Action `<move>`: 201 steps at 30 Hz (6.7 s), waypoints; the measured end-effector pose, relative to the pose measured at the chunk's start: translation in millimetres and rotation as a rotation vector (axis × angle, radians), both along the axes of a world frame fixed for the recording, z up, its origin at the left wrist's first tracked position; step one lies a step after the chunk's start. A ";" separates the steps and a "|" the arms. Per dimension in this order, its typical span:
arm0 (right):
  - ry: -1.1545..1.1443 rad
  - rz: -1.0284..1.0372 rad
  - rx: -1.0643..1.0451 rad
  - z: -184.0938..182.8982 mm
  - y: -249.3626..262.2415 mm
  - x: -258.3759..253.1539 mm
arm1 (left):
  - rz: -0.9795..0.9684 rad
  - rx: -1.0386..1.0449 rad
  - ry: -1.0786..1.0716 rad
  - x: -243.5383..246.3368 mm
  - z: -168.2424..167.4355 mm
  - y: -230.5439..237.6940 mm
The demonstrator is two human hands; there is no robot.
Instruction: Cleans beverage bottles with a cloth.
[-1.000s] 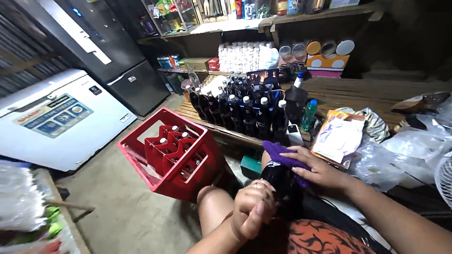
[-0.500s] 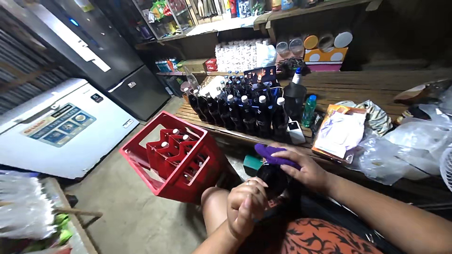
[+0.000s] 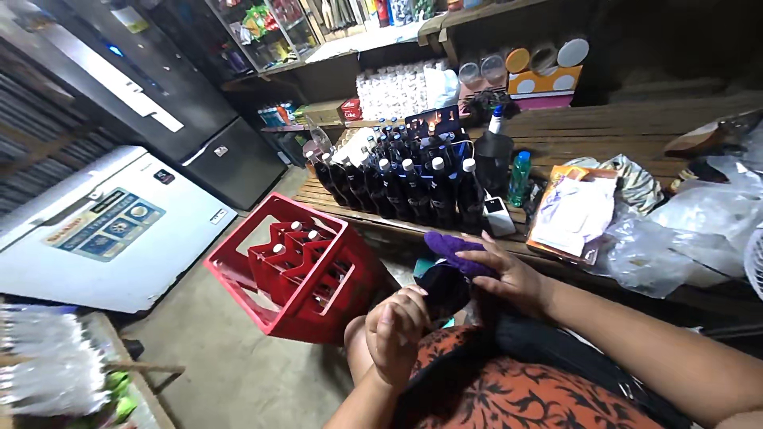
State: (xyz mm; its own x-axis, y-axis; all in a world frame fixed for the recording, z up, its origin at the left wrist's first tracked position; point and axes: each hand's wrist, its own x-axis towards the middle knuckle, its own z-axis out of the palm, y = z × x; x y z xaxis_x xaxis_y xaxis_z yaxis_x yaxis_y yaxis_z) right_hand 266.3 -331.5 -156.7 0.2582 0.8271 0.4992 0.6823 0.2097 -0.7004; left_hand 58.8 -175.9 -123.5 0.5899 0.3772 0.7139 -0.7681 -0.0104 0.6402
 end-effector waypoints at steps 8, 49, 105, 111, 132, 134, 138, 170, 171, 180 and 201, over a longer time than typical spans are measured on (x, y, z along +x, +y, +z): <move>-0.111 -0.038 0.059 20.3 9.7 -24.8 | 0.004 -0.046 0.003 1.8 5.0 0.5; -0.029 -0.104 0.289 -30.0 5.5 15.2 | -0.012 0.179 -0.040 2.3 2.7 -14.4; -0.277 0.026 0.166 56.2 13.4 -54.9 | 0.002 0.111 0.002 0.4 7.2 -19.5; -0.099 0.033 0.074 41.9 12.6 -27.7 | 0.003 0.129 -0.017 -0.6 3.1 -17.2; 0.048 -0.160 0.042 -23.2 1.8 41.4 | -0.003 0.269 -0.039 2.7 5.1 -21.8; 0.064 -0.162 0.050 -26.8 2.3 44.3 | -0.007 0.275 -0.043 2.9 5.4 -22.5; 0.079 -0.170 0.062 -29.8 2.7 45.6 | -0.012 0.280 -0.042 2.2 6.2 -23.2; 0.055 -0.379 -0.346 5.4 -0.1 47.9 | -0.010 0.272 -0.048 4.4 7.4 -21.0; -0.039 -0.396 -0.303 5.7 0.4 43.7 | -0.007 0.262 -0.042 4.5 8.0 -20.6; 0.031 -0.114 0.001 40.8 6.1 -13.4 | 0.001 0.162 -0.021 3.4 7.2 -13.7; 0.024 -0.102 0.042 -12.3 8.4 32.7 | 0.030 0.124 -0.054 8.5 6.2 -14.5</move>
